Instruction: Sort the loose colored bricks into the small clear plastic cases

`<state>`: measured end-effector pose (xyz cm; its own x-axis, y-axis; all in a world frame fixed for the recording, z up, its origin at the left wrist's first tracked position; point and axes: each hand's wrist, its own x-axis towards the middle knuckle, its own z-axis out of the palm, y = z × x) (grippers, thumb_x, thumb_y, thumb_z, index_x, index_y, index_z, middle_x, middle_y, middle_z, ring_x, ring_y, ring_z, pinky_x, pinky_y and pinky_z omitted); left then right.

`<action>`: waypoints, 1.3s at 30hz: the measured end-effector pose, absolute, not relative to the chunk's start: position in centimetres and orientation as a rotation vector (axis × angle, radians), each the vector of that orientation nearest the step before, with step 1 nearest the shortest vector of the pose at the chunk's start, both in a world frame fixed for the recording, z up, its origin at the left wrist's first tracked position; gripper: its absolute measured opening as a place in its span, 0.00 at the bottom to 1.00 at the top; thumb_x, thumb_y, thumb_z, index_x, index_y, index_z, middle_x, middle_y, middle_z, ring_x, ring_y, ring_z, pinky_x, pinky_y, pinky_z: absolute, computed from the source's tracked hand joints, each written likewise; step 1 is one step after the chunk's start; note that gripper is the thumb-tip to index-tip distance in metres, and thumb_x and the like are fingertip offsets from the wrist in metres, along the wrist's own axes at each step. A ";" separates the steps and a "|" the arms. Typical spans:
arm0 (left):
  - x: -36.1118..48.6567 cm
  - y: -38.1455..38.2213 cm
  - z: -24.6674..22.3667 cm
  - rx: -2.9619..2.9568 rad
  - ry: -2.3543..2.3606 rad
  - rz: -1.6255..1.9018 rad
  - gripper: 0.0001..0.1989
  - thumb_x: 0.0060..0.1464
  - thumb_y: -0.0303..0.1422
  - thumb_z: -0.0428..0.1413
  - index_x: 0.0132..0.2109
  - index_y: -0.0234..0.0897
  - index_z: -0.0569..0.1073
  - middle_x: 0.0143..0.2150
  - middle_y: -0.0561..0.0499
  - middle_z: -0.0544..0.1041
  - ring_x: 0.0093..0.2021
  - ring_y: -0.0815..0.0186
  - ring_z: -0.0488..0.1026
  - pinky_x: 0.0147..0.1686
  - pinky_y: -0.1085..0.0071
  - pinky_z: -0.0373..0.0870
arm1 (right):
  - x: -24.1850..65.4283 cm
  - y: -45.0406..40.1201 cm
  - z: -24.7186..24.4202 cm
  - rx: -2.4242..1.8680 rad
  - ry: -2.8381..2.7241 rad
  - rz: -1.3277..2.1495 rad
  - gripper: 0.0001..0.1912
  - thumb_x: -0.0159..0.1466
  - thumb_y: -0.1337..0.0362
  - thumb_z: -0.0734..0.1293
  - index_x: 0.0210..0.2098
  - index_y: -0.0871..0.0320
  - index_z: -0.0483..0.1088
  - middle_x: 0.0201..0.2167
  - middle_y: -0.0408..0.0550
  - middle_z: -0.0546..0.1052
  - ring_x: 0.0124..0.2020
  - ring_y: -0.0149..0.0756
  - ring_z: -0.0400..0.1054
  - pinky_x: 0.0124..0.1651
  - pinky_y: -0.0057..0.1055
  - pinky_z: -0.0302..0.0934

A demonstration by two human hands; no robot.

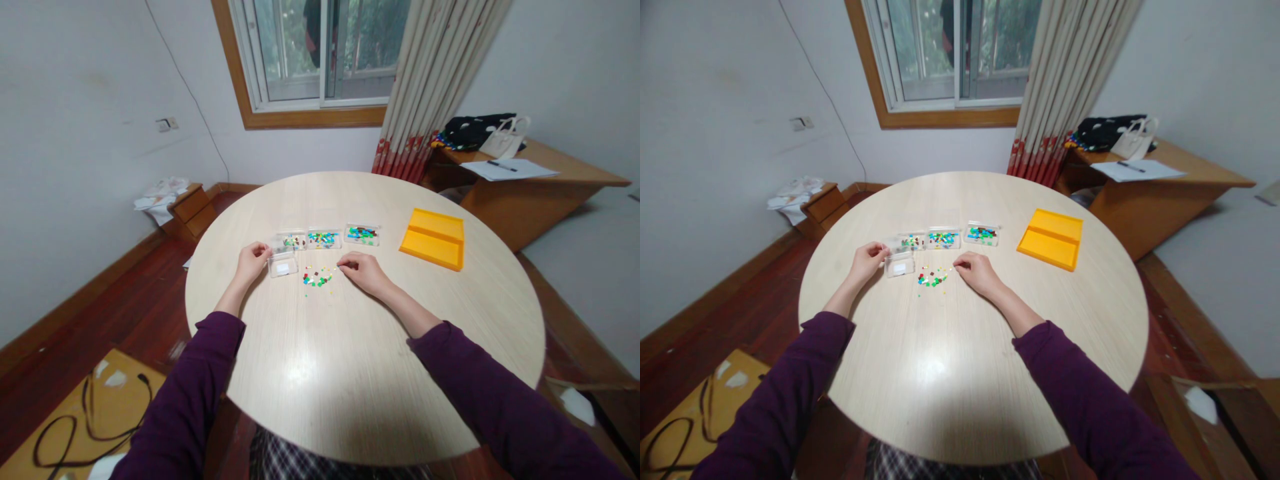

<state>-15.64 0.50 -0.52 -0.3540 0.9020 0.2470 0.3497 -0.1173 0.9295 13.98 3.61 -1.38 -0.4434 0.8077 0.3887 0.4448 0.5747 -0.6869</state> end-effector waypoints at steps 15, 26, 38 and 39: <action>-15.7 0.6 -0.7 1.389 1.694 1.470 0.05 0.39 0.32 0.58 0.23 0.36 0.70 0.22 0.54 0.71 0.25 0.69 0.68 0.30 0.72 0.62 | 14.0 3.7 -1.8 -0.993 -2.068 0.626 0.08 0.54 0.72 0.66 0.31 0.58 0.77 0.30 0.48 0.79 0.31 0.33 0.71 0.35 0.29 0.65; -15.4 0.4 -0.2 1.369 1.676 1.488 0.04 0.39 0.30 0.57 0.22 0.36 0.69 0.20 0.55 0.70 0.23 0.70 0.66 0.28 0.73 0.61 | 13.9 3.3 -1.3 -1.011 -2.081 0.623 0.08 0.54 0.71 0.65 0.32 0.60 0.76 0.30 0.49 0.77 0.31 0.34 0.69 0.35 0.30 0.64; -16.5 0.0 0.4 1.373 1.732 1.555 0.08 0.41 0.31 0.54 0.18 0.37 0.67 0.16 0.56 0.65 0.21 0.70 0.61 0.25 0.73 0.58 | 13.8 3.7 -1.3 -1.009 -1.960 0.596 0.17 0.56 0.74 0.58 0.38 0.61 0.75 0.32 0.49 0.77 0.33 0.34 0.70 0.37 0.29 0.64; -16.5 0.0 0.4 1.366 1.725 1.563 0.08 0.41 0.31 0.54 0.18 0.38 0.66 0.16 0.57 0.64 0.21 0.70 0.61 0.25 0.73 0.58 | 13.8 4.0 -1.2 -1.021 -1.940 0.585 0.17 0.56 0.73 0.58 0.39 0.61 0.75 0.32 0.49 0.76 0.33 0.34 0.69 0.36 0.30 0.64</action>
<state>-16.49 0.02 0.40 -0.4159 0.8638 0.2843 0.3680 -0.1260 0.9212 13.78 4.04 -1.17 -0.3102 0.8297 0.4640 0.4348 0.5579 -0.7069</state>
